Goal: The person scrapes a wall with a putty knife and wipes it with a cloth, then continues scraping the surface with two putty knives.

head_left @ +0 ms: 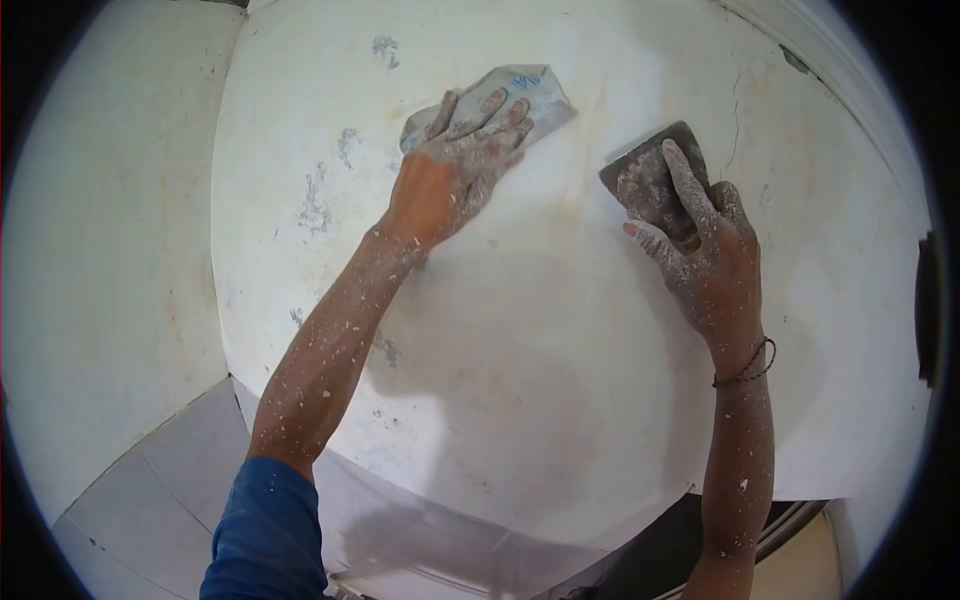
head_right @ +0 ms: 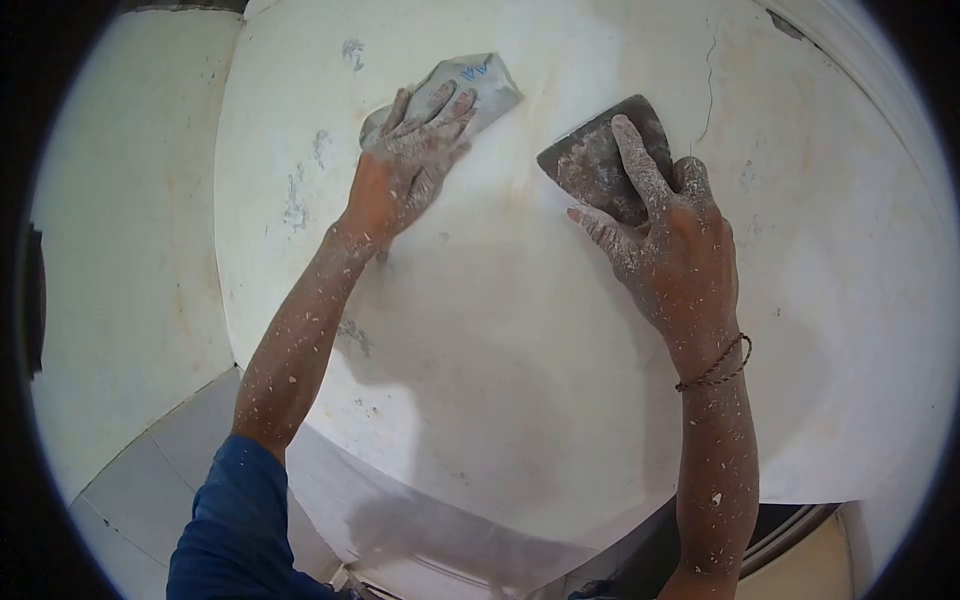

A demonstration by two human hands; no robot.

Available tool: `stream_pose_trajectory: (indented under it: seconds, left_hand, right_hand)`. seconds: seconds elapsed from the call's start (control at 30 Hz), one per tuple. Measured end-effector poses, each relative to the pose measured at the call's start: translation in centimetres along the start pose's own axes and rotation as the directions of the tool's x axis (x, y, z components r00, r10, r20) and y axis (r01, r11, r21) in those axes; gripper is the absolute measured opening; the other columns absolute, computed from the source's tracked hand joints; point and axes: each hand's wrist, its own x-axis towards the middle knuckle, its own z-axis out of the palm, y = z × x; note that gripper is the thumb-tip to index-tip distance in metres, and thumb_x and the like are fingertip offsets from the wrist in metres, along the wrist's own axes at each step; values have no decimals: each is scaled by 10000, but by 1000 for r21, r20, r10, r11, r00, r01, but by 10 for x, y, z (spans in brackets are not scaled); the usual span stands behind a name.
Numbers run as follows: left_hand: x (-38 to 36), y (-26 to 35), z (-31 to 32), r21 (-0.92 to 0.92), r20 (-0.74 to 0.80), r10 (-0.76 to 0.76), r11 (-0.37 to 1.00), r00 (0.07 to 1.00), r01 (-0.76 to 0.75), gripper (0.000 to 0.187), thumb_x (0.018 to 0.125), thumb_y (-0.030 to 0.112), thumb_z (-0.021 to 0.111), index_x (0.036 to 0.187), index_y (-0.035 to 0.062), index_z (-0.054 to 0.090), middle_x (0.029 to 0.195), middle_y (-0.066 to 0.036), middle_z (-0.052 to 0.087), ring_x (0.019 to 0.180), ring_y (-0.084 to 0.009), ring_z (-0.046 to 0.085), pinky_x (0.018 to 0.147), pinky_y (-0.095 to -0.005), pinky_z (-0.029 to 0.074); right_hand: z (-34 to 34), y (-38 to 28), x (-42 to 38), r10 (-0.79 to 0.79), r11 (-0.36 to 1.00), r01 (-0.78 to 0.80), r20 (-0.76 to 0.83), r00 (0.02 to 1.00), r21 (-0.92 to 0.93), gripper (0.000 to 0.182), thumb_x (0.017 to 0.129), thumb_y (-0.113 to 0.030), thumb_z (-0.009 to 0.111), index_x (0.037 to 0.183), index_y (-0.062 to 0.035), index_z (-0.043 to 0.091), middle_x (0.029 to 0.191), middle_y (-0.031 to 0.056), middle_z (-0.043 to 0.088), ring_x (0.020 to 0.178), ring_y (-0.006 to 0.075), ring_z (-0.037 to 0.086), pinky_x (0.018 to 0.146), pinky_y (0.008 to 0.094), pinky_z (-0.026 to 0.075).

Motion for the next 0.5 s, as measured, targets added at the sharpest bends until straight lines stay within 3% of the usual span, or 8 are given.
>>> stream_pose_trajectory:
  seconds: [0.13,0.23,0.3,0.37,0.43,0.5]
  left_hand:
    - [31,-23,5,11,-11,53,999,999,-53,269,887,293,505,1138,253,593,1219,-1,552,1213,-191,435,1060,-446,284]
    - [65,-31,21,83,-86,89,993,992,-82,319,892,352,480,1184,255,562,1269,-8,511,1220,-230,426,1027,-454,316]
    - [72,5,21,-93,-71,-212,974,975,205,343,885,227,508,1227,211,527,1330,-9,450,1250,-213,393,1066,-426,274]
    - [22,38,31,-48,45,-50,997,998,53,312,877,199,508,1184,216,563,1332,-2,449,1269,-211,372,1065,-446,262]
    - [-4,51,21,-42,80,73,997,994,-70,308,888,243,455,1181,250,549,1315,-4,468,1207,-226,451,1039,-495,275]
    - [27,23,23,1,27,64,998,998,-64,296,885,226,461,1163,239,562,1296,-2,485,1187,-206,467,1053,-489,261]
  right_hand:
    - [-2,0,1,42,999,-42,23,999,-16,645,673,-348,744,1238,-129,522,871,176,579,725,273,580,645,362,507]
    - [-1,1,2,25,999,-25,6,1000,23,648,668,-332,752,1234,-111,525,858,160,573,723,257,581,648,343,507]
    - [0,1,-3,60,996,-56,-57,997,64,656,662,-318,760,1234,-102,523,853,149,577,734,252,578,653,338,504]
    - [2,1,-8,113,987,-104,-67,991,121,655,661,-312,762,1234,-103,524,849,143,581,742,247,578,664,340,503]
    - [4,1,-12,174,971,-159,-72,982,179,654,659,-305,764,1234,-104,524,845,136,585,750,242,578,676,341,501]
    - [3,2,-10,147,983,-139,-62,987,121,657,660,-301,766,1238,-109,521,828,125,589,749,236,580,670,338,503]
